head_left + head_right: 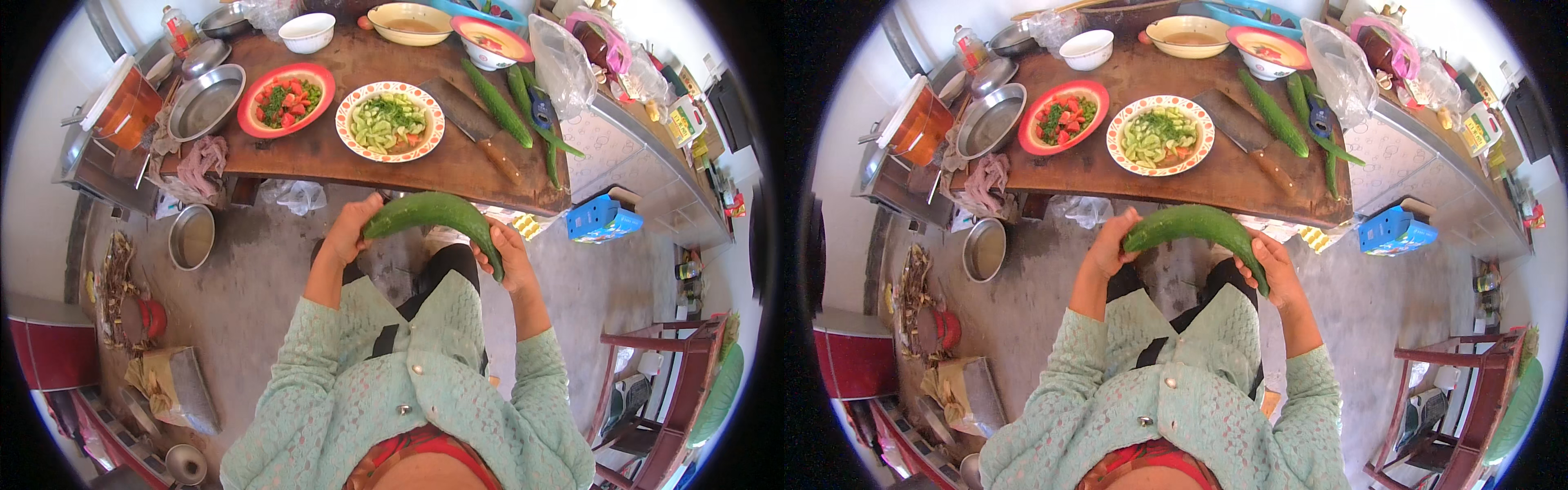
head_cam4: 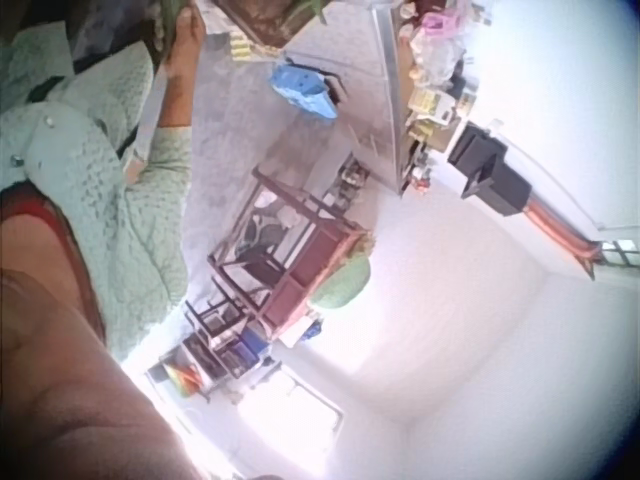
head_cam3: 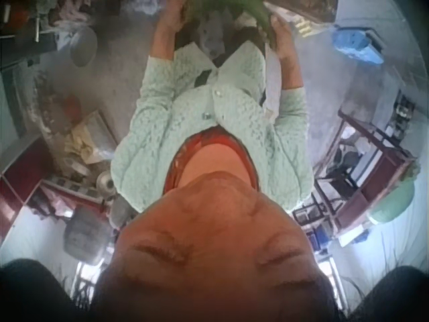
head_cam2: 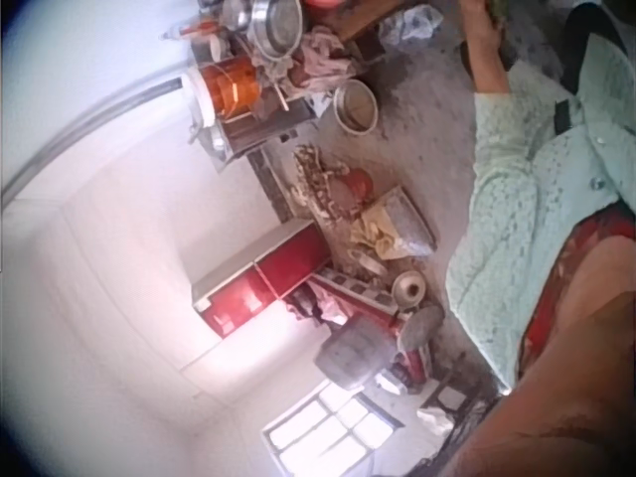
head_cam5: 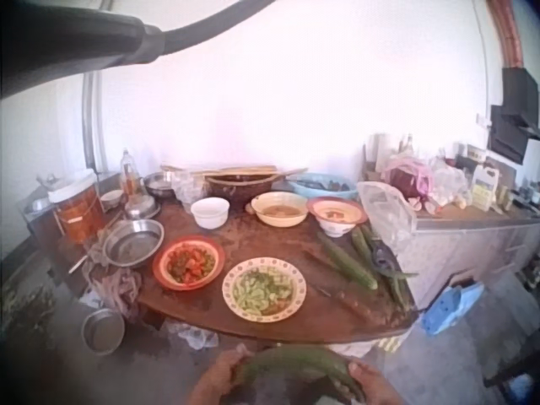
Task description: The person cuts the ends off a cucumber with a knife, then peels it with a peeler over a bucket. They place the peeled cucumber on the table, rinse a bowl with water from a pot, and wipe the bowl dry with a cloth.
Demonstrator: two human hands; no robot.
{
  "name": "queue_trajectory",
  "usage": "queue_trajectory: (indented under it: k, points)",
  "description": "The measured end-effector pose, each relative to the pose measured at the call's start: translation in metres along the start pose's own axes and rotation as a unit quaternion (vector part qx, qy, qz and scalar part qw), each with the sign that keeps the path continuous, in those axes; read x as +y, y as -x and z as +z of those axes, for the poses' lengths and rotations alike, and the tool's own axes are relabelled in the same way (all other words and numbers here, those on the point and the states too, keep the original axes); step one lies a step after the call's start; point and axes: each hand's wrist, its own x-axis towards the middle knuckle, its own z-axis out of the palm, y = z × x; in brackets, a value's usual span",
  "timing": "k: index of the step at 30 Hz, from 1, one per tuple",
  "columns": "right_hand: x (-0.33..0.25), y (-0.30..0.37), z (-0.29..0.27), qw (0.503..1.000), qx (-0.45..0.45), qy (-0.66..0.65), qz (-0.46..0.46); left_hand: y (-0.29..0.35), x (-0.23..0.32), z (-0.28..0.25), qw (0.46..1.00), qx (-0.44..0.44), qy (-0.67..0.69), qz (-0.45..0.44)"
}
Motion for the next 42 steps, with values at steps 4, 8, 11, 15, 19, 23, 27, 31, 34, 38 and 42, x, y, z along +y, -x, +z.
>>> queue_trajectory:
  k: [4, 8, 11, 15, 19, 23, 27, 31, 34, 38, 42]
  points:
    - [-0.016, -0.008, -0.007, 0.996, -0.017, 0.057, 0.061, 0.011, -0.010, 0.001, 0.992, -0.052, -0.113, -0.014]
    - [-0.030, -0.027, -0.002, 0.985, -0.076, 0.099, 0.116, 0.027, -0.022, -0.002, 0.998, -0.040, -0.044, 0.002]
    - [-0.035, -0.051, 0.011, 0.983, -0.121, 0.063, 0.123, 0.039, -0.041, -0.020, 1.000, -0.005, 0.010, 0.028]
    - [-0.021, -0.094, 0.018, 0.989, -0.107, 0.014, 0.102, 0.058, -0.058, -0.050, 0.995, 0.034, 0.073, 0.053]
    - [0.004, -0.145, 0.025, 0.991, -0.041, -0.044, 0.123, 0.077, -0.057, -0.066, 0.987, 0.105, 0.088, 0.078]
    - [0.023, -0.180, 0.042, 0.992, 0.040, -0.070, 0.092, 0.083, -0.063, -0.077, 0.981, 0.153, 0.082, 0.090]
    - [0.028, -0.203, 0.058, 0.992, 0.092, -0.059, 0.067, 0.087, -0.069, -0.084, 0.976, 0.166, 0.100, 0.096]
    - [0.023, -0.232, 0.069, 0.991, 0.107, -0.068, 0.045, 0.088, -0.074, -0.088, 0.974, 0.168, 0.116, 0.100]
    - [0.021, -0.261, 0.066, 0.986, 0.145, -0.066, 0.043, 0.088, -0.074, -0.090, 0.976, 0.162, 0.124, 0.082]
    - [0.011, -0.287, 0.057, 0.985, 0.141, -0.098, 0.006, 0.084, -0.074, -0.085, 0.976, 0.168, 0.113, 0.082]
    - [0.008, -0.281, 0.039, 0.991, 0.053, -0.122, -0.034, 0.074, -0.071, -0.073, 0.972, 0.172, 0.126, 0.097]
